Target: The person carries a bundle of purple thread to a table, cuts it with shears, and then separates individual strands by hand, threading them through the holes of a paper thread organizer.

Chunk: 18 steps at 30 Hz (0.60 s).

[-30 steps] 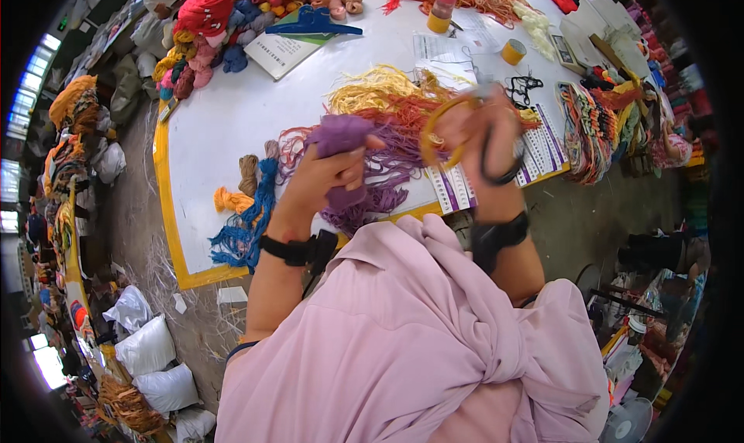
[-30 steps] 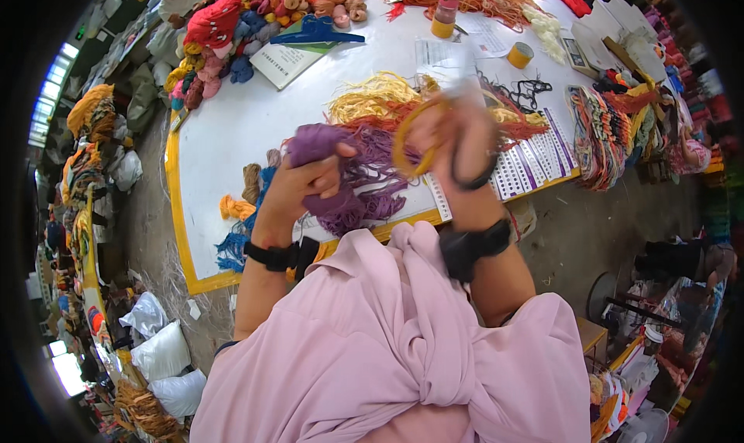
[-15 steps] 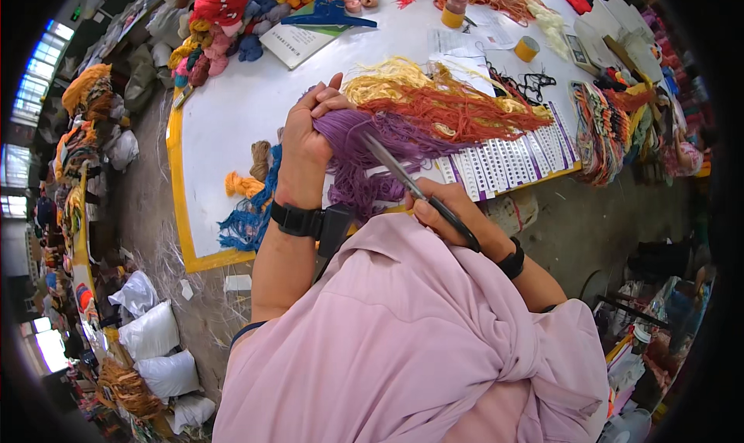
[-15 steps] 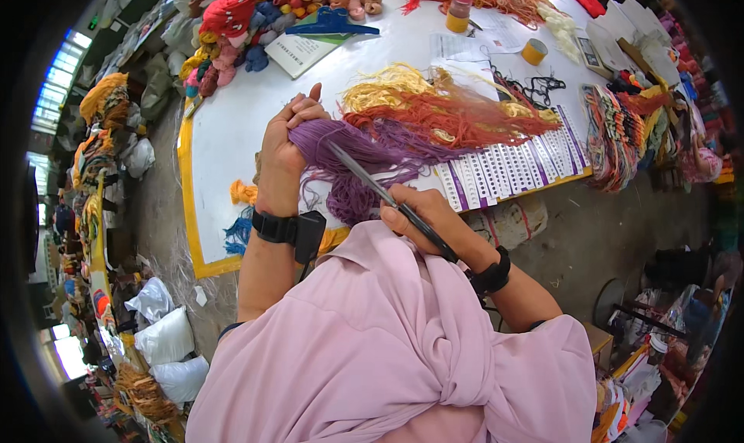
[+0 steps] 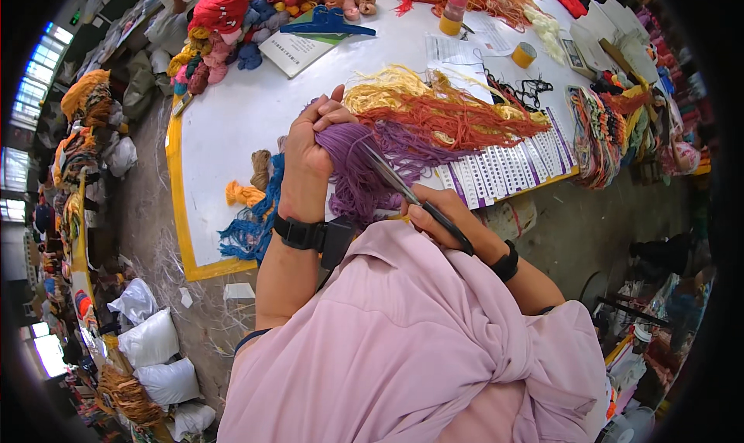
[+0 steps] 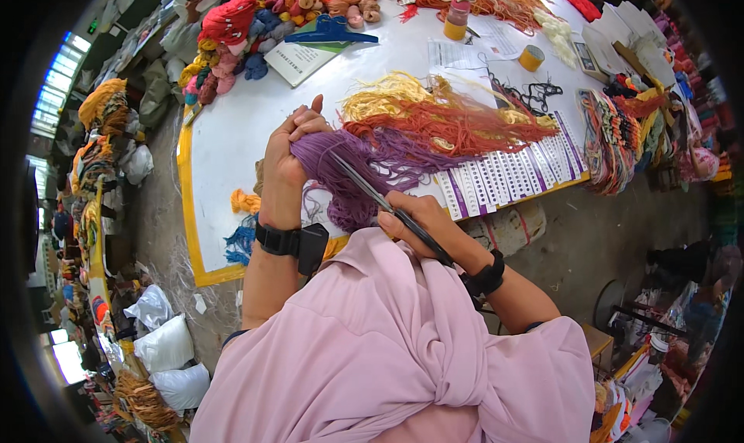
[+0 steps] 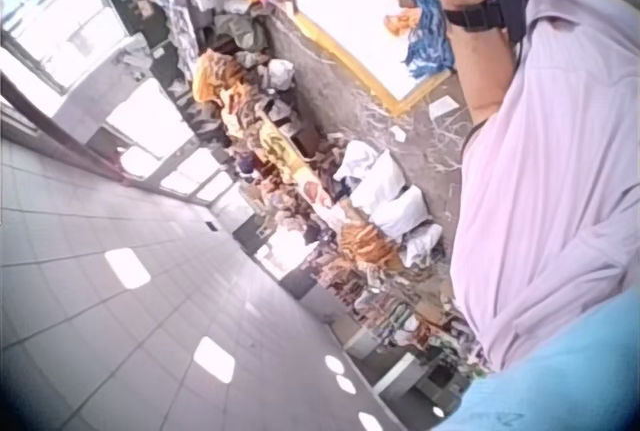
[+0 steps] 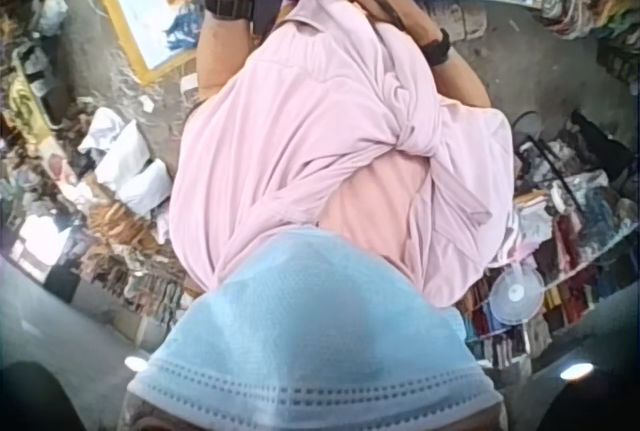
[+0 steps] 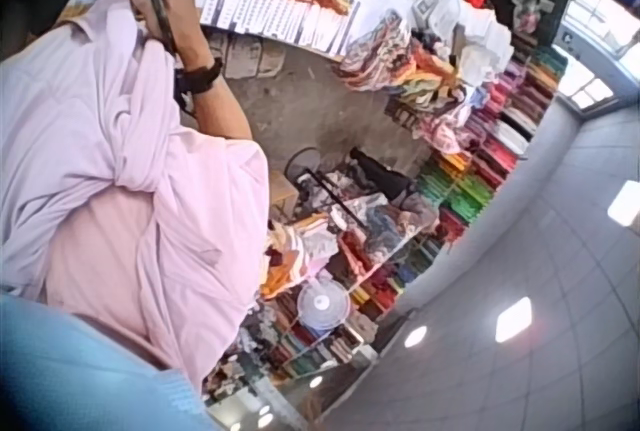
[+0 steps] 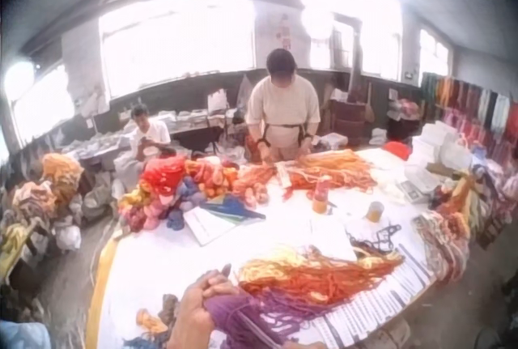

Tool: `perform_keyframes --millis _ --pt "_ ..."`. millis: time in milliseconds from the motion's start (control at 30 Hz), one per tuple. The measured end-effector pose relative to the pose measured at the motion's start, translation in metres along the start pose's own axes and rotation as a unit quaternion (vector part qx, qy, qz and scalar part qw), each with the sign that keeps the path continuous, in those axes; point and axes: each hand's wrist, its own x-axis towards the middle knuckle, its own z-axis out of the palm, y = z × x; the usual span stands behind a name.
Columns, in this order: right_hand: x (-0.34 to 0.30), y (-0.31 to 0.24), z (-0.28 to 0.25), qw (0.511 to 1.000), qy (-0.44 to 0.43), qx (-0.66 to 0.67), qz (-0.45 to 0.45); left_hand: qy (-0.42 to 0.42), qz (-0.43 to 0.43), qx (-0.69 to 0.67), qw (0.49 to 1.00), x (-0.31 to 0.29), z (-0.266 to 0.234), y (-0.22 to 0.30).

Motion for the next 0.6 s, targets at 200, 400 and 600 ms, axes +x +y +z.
perform_keyframes --millis 200,400,600 --pt "0.01 -0.003 0.002 1.0 -0.011 0.008 -0.014 -0.006 0.012 0.01 1.0 0.005 -0.006 0.005" --pt "0.026 0.006 0.007 0.981 0.061 0.179 -0.04 0.014 0.029 0.058 0.998 0.007 -0.017 -0.004" --pt "0.079 -0.008 -0.058 0.853 0.308 0.403 -0.124 -0.111 -0.063 0.054 0.99 -0.009 -0.046 -0.015"
